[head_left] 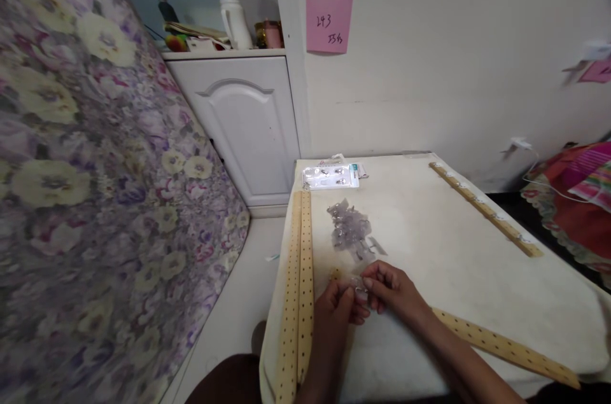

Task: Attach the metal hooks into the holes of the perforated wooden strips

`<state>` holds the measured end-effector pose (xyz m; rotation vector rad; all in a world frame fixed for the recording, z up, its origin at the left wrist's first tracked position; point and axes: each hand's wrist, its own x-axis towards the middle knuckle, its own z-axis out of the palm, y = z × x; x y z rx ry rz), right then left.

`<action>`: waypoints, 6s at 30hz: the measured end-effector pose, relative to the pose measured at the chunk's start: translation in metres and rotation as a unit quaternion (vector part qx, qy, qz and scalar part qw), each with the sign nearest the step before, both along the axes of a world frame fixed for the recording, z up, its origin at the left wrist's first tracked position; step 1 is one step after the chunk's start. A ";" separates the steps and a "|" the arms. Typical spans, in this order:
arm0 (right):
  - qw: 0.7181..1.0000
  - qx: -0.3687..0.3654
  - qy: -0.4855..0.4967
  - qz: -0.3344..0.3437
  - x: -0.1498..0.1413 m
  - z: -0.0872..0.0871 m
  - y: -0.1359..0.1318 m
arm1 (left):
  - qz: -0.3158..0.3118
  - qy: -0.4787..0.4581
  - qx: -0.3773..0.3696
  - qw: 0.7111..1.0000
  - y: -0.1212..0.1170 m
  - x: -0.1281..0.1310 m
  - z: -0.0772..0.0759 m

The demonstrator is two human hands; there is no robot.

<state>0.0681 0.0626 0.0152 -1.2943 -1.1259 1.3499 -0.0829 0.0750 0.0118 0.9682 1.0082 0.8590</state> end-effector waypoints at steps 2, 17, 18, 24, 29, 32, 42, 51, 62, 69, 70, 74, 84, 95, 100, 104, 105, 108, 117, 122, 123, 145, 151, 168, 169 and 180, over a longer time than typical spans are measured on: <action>1.000 -0.007 0.003 0.001 0.000 -0.002 0.001 | -0.002 0.005 -0.003 1.000 0.000 0.000 -0.001; 1.000 0.021 -0.007 0.012 0.004 0.008 0.011 | -0.033 0.075 0.077 0.994 0.001 -0.003 -0.007; 1.000 0.018 0.001 0.019 0.003 0.006 0.013 | -0.041 0.079 0.077 0.993 0.001 -0.002 -0.008; 0.999 -0.036 -0.008 0.033 0.000 -0.004 0.017 | 0.000 0.157 0.126 0.980 -0.001 -0.003 -0.006; 0.999 -0.029 0.002 -0.031 -0.003 -0.008 0.028 | 0.088 0.302 0.184 0.931 -0.004 -0.005 0.003; 0.998 -0.007 -0.044 -0.045 -0.007 -0.013 0.037 | 0.091 0.346 0.201 0.912 -0.006 -0.005 0.005; 0.954 0.078 -0.275 -0.089 -0.010 -0.019 0.044 | -0.008 0.480 0.270 0.834 -0.018 -0.006 -0.015; 0.944 0.076 -0.301 -0.108 -0.014 -0.022 0.045 | -0.004 0.525 0.314 0.791 -0.028 -0.007 -0.036; 0.943 0.060 -0.303 -0.124 -0.014 -0.023 0.045 | -0.028 0.618 0.402 0.675 -0.028 -0.004 -0.036; 0.943 0.060 -0.303 -0.126 -0.014 -0.025 0.046 | -0.033 0.630 0.392 0.669 -0.028 -0.002 -0.031; 0.943 0.058 -0.303 -0.125 -0.014 -0.025 0.046 | -0.031 0.628 0.396 0.669 -0.028 -0.002 -0.031; 0.945 0.058 -0.297 -0.123 -0.014 -0.026 0.046 | -0.021 0.630 0.401 0.664 -0.028 -0.002 -0.031; 0.933 0.070 -0.333 -0.113 -0.016 -0.023 0.038 | -0.012 0.638 0.416 0.648 -0.028 0.000 -0.034; 0.926 0.077 -0.361 -0.078 -0.016 -0.020 0.034 | -0.016 0.648 0.421 0.635 -0.026 -0.001 -0.034; 0.927 0.082 -0.360 -0.065 -0.016 -0.021 0.036 | -0.028 0.652 0.419 0.631 -0.026 -0.001 -0.030; 0.928 0.091 -0.355 -0.067 -0.016 -0.019 0.033 | -0.031 0.650 0.416 0.635 -0.026 -0.002 -0.030; 0.929 0.101 -0.350 -0.068 -0.017 -0.019 0.031 | -0.029 0.649 0.416 0.636 -0.027 -0.002 -0.031; 0.930 0.141 -0.331 -0.073 -0.018 -0.020 0.028 | -0.019 0.646 0.418 0.638 -0.027 -0.003 -0.033; 0.926 0.116 -0.347 -0.097 0.010 -0.005 0.004 | -0.012 0.629 0.418 0.655 -0.028 -0.008 -0.036; 0.911 0.086 -0.398 -0.063 0.065 -0.008 -0.048 | -0.050 0.601 0.377 0.703 -0.032 -0.009 -0.024; 0.908 0.083 -0.407 -0.046 0.074 -0.011 -0.058 | -0.058 0.597 0.363 0.713 -0.033 -0.008 -0.020; 0.870 0.012 -0.488 -0.070 0.040 -0.024 -0.092 | -0.111 0.587 0.313 0.738 -0.028 -0.003 0.000; 0.866 0.029 -0.492 -0.085 0.021 -0.028 -0.100 | -0.106 0.588 0.319 0.736 -0.028 -0.003 -0.002; 0.863 0.075 -0.494 -0.073 0.017 -0.005 0.037 | -0.118 0.572 0.293 0.757 -0.020 -0.003 0.005; 0.853 0.071 -0.511 -0.076 0.013 -0.006 0.042 | -0.119 0.572 0.290 0.758 -0.020 -0.003 0.005; 0.890 0.045 -0.443 -0.101 0.021 -0.006 0.042 | -0.106 0.548 0.314 0.768 -0.019 -0.005 -0.003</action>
